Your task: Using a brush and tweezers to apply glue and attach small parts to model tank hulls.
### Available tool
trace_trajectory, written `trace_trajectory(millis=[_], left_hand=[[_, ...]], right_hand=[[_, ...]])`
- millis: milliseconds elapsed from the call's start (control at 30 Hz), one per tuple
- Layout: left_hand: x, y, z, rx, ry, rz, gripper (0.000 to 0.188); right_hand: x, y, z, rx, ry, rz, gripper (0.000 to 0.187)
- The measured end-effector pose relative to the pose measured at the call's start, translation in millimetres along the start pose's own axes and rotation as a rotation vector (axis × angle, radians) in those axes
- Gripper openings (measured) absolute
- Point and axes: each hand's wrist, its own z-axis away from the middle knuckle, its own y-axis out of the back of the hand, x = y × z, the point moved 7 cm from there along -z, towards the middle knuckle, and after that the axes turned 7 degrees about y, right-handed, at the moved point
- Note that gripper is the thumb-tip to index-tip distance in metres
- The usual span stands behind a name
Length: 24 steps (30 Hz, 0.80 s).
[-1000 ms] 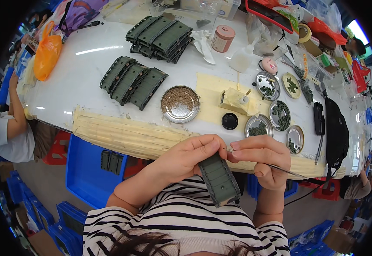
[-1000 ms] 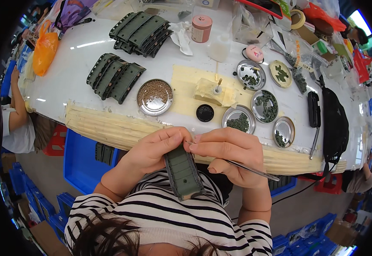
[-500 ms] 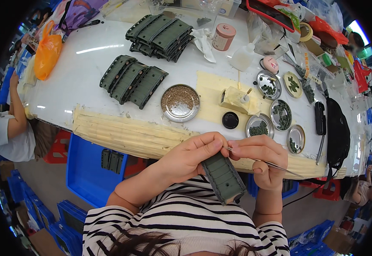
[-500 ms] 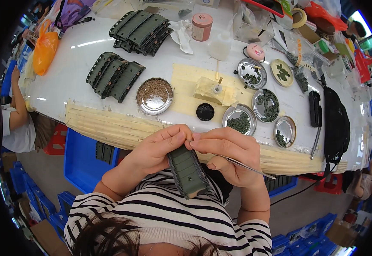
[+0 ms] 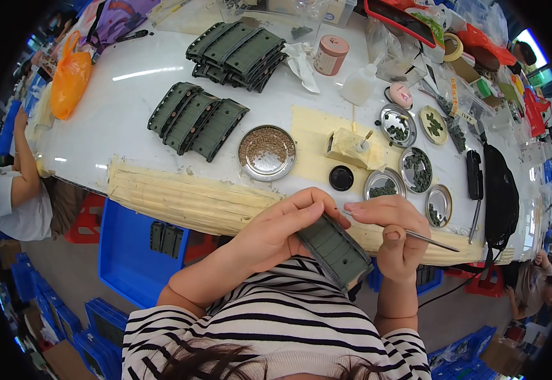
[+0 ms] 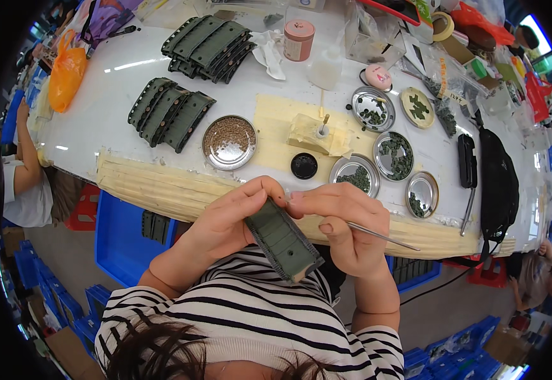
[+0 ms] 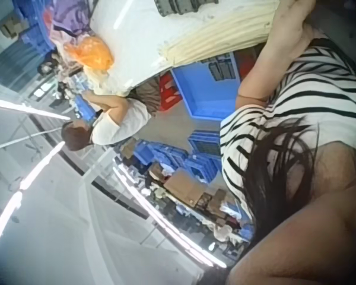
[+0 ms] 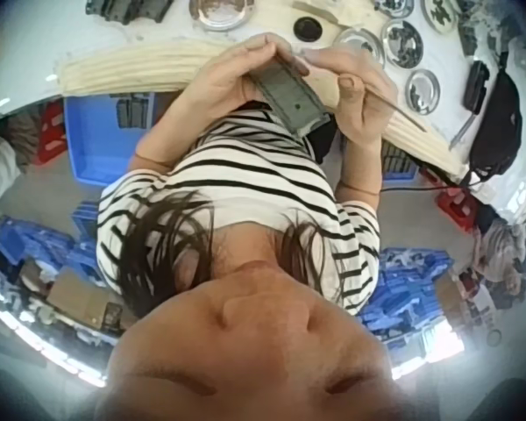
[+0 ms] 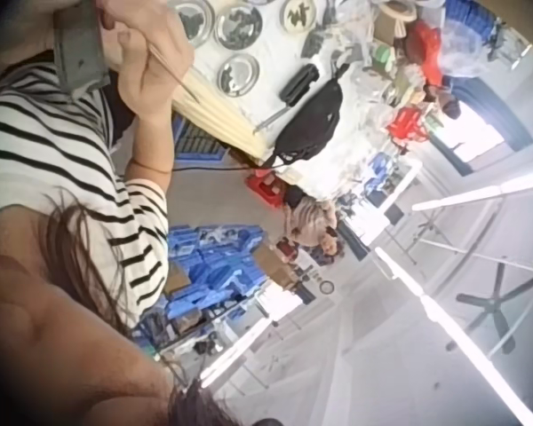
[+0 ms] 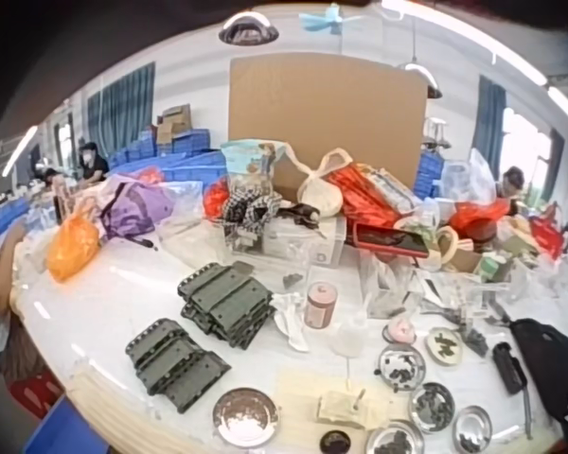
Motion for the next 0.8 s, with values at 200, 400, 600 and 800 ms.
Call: trace_trajectory(millis=[200, 400, 600, 800], left_hand=[[20.9, 13.0, 20.8, 0.149, -0.22, -0.059, 0.071], [12.7, 38.1, 29.9, 0.018, -0.327, 0.423, 0.045], [33.7, 18.0, 34.4, 0.154, -0.351, 0.213, 0.043], [31.1, 40.6, 46.5, 0.271, -0.478, -0.042, 0.038]], right_hand=[[26.7, 12.6, 10.4, 0.138, -0.187, 0.15, 0.027], [37.1, 3.9, 7.2, 0.096, -0.145, 0.379, 0.015], [42.6, -0.4, 7.6, 0.075, -0.127, 0.426, 0.014], [42.9, -1.1, 6.6, 0.062, -0.117, 0.444, 0.012]])
